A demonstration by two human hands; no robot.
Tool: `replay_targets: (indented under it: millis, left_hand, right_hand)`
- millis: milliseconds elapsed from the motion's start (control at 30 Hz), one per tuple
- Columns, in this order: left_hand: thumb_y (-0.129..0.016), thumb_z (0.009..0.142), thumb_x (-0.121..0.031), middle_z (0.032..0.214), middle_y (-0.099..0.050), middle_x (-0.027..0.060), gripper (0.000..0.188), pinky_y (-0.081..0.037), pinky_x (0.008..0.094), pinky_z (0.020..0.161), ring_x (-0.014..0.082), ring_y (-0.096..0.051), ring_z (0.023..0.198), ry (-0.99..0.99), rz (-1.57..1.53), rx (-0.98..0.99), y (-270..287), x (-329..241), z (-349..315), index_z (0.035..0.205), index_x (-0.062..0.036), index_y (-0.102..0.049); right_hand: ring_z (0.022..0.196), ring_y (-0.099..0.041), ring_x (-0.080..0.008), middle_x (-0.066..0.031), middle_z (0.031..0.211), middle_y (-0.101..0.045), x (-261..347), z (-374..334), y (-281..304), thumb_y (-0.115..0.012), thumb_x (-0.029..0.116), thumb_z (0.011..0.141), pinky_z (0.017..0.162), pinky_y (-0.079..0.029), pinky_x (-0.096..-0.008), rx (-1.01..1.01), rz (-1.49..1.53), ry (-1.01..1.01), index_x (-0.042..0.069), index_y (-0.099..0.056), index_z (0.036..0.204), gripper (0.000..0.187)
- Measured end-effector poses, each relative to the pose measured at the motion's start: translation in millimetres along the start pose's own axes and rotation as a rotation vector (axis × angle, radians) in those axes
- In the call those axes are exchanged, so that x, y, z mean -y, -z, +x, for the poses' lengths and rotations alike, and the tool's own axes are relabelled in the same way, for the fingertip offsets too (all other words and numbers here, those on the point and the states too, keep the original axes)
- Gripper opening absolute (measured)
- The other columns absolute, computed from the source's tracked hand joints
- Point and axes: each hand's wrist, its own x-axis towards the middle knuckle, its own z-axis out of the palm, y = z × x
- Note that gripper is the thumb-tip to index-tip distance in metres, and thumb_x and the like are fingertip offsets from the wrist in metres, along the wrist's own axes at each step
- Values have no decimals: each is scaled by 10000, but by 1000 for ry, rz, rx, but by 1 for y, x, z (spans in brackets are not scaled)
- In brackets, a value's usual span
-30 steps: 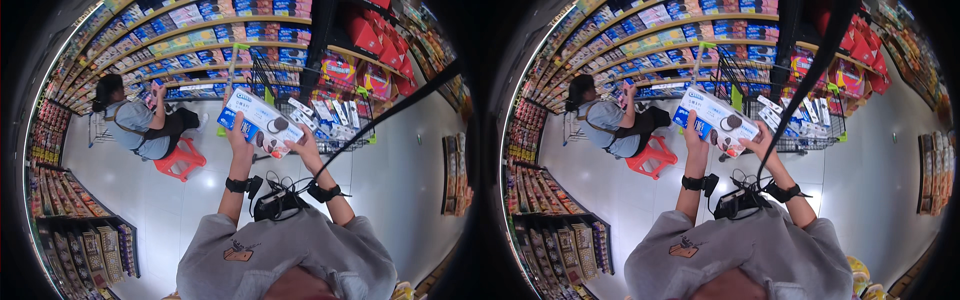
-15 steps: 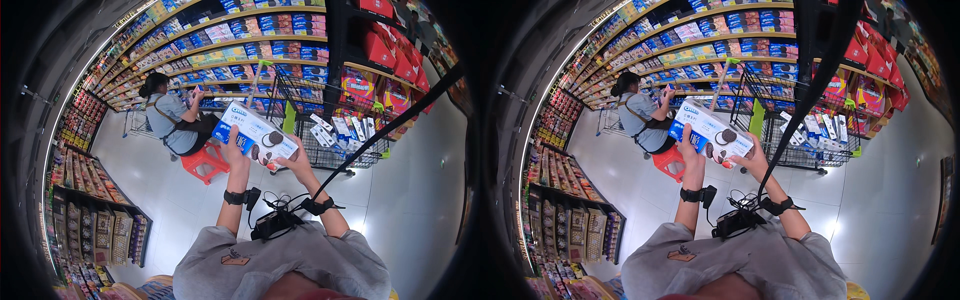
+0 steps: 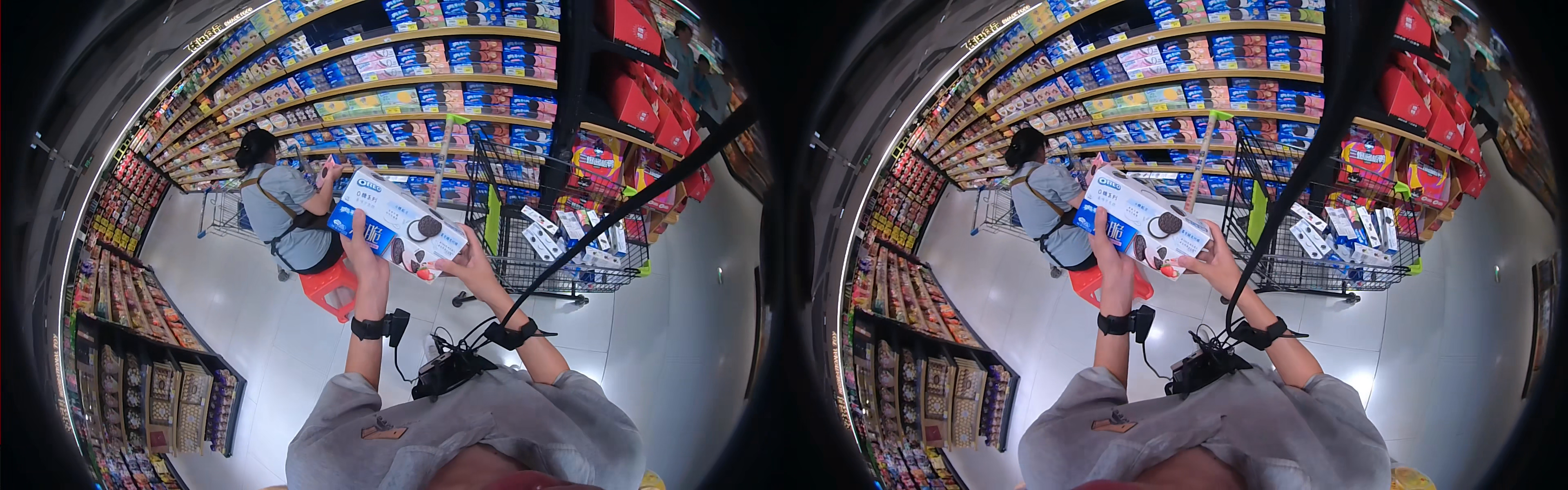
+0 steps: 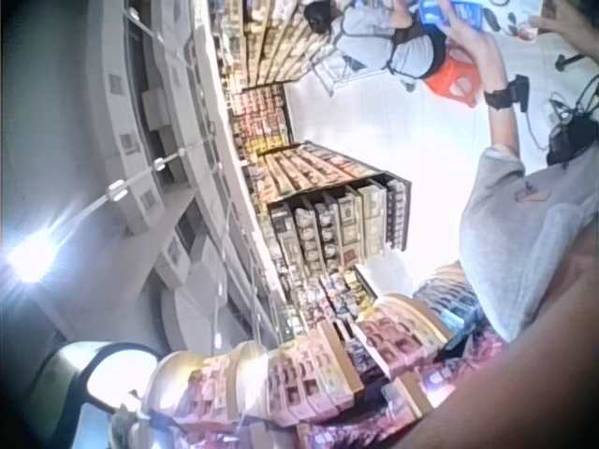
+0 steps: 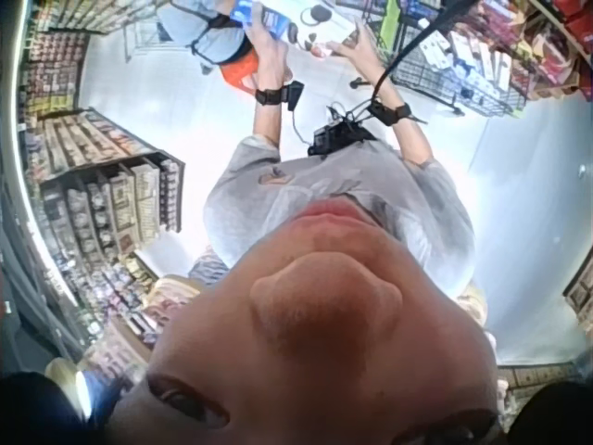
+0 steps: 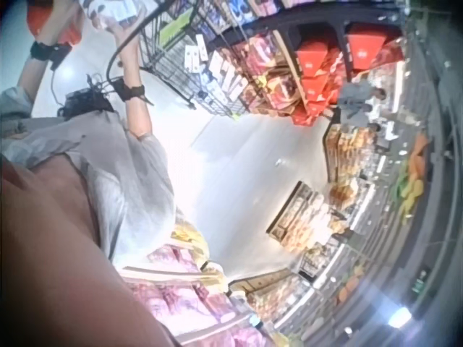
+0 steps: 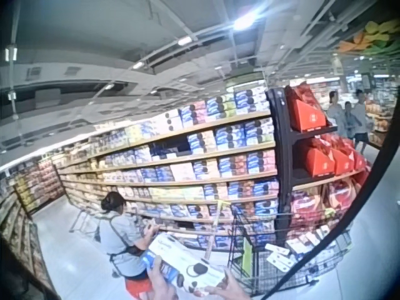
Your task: Stocking supermarket shelves with boxed cookies and checking items.
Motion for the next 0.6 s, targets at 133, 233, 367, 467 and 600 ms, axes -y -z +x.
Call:
replay_targets:
  millis: [133, 233, 367, 467, 600]
  left_hand:
    - [-607, 894, -76, 1142, -576, 86, 391, -492, 305, 873, 169, -606, 997, 48, 15, 206, 32, -27, 70, 1244, -15, -445]
    - [-609, 868, -9, 1115, -588, 93, 377, -488, 297, 880, 162, -610, 981, 155, 146, 280, 61, -49, 120, 1214, -8, -460]
    - [-732, 766, -20, 1076, -601, 78, 519, -502, 283, 857, 136, -598, 1000, 218, 561, 480, 68, -90, 177, 1204, 1, -456]
    - [-826, 684, -150, 1344, -360, 159, 592, -500, 301, 880, 189, -601, 998, 125, 868, 730, 94, -100, 237, 1160, 26, -522]
    - [-841, 645, -206, 1506, -215, 180, 640, -343, 342, 1041, 229, -361, 1319, 182, 1182, 941, 67, -108, 265, 1151, 64, -556]
  right_hand:
    - [1117, -569, -264, -151, 1274, -460, -30, 55, -37, -692, 10, 806, 782, -589, -372, -72, 54, 5, 112, -192, 1395, 779]
    - [1111, -575, -271, -173, 1283, -444, -48, 86, -53, -689, -12, 800, 772, -593, -361, -119, 21, -30, 90, -176, 1396, 793]
    - [1135, -559, -266, -167, 1288, -416, -63, 122, -65, -693, -24, 789, 793, -588, -350, -153, -25, 37, 69, -184, 1386, 791]
    - [1155, -544, -259, -158, 1280, -418, -74, 132, -77, -691, -29, 789, 805, -584, -345, -171, -20, 64, 72, -186, 1386, 788]
    - [1241, -453, -230, -123, 1334, -410, -69, 140, -76, -698, -14, 790, 935, -498, -360, -184, -8, -42, 64, -221, 1398, 777]
